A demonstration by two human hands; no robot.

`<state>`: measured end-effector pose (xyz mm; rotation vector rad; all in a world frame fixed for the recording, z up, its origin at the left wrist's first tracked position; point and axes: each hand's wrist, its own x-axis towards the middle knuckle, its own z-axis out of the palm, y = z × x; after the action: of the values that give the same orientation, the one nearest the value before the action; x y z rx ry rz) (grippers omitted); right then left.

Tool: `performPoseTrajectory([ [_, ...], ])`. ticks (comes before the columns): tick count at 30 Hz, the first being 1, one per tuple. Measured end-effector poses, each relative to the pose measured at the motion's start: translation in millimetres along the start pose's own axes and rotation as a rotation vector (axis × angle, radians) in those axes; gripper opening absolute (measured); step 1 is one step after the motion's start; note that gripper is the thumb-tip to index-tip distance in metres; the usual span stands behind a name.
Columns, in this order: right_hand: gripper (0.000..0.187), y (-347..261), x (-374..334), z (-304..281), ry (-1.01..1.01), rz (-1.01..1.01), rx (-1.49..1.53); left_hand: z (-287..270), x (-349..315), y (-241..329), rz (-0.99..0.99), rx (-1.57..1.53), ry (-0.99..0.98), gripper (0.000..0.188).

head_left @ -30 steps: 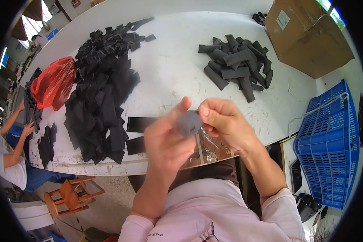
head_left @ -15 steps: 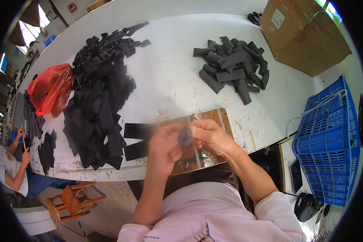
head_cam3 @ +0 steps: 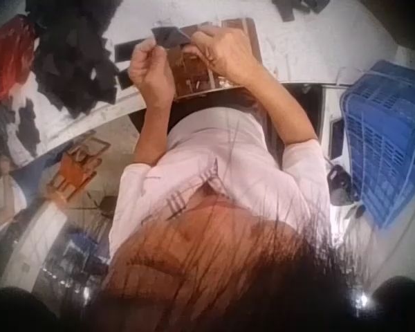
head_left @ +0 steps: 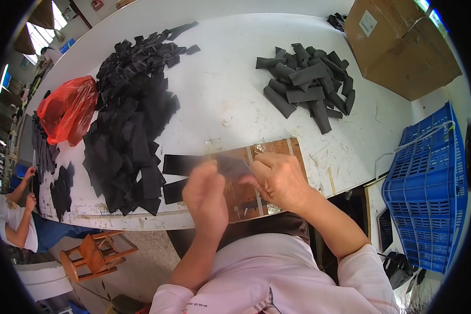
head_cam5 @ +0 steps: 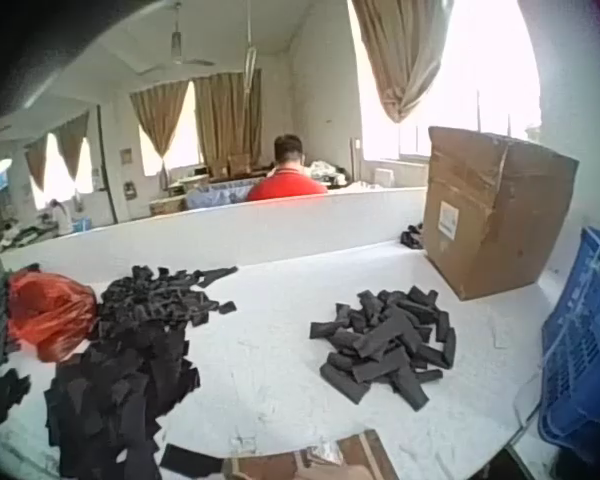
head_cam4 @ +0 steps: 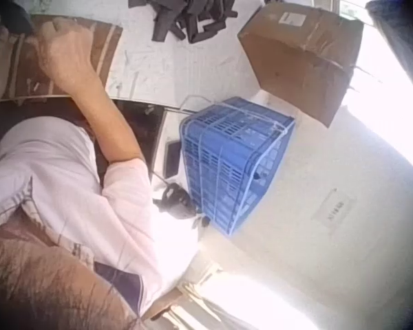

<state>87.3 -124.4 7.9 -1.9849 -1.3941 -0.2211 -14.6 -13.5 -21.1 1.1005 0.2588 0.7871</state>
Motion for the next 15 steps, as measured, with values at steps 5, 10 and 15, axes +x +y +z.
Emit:
performPoseTrajectory([
  [5,0.028,2.1,-4.0,-3.3,-0.004,0.045,0.026,21.5,26.9,16.6,-0.112,-0.180,-0.243,0.018],
  [10,0.017,18.9,-9.9,7.9,0.071,-0.029,0.246,30.4,34.5,19.0,-0.015,0.343,-0.449,0.020],
  [15,0.015,31.9,-19.9,23.5,-0.003,0.047,0.293,33.8,31.9,16.9,0.294,0.738,-0.427,0.015],
])
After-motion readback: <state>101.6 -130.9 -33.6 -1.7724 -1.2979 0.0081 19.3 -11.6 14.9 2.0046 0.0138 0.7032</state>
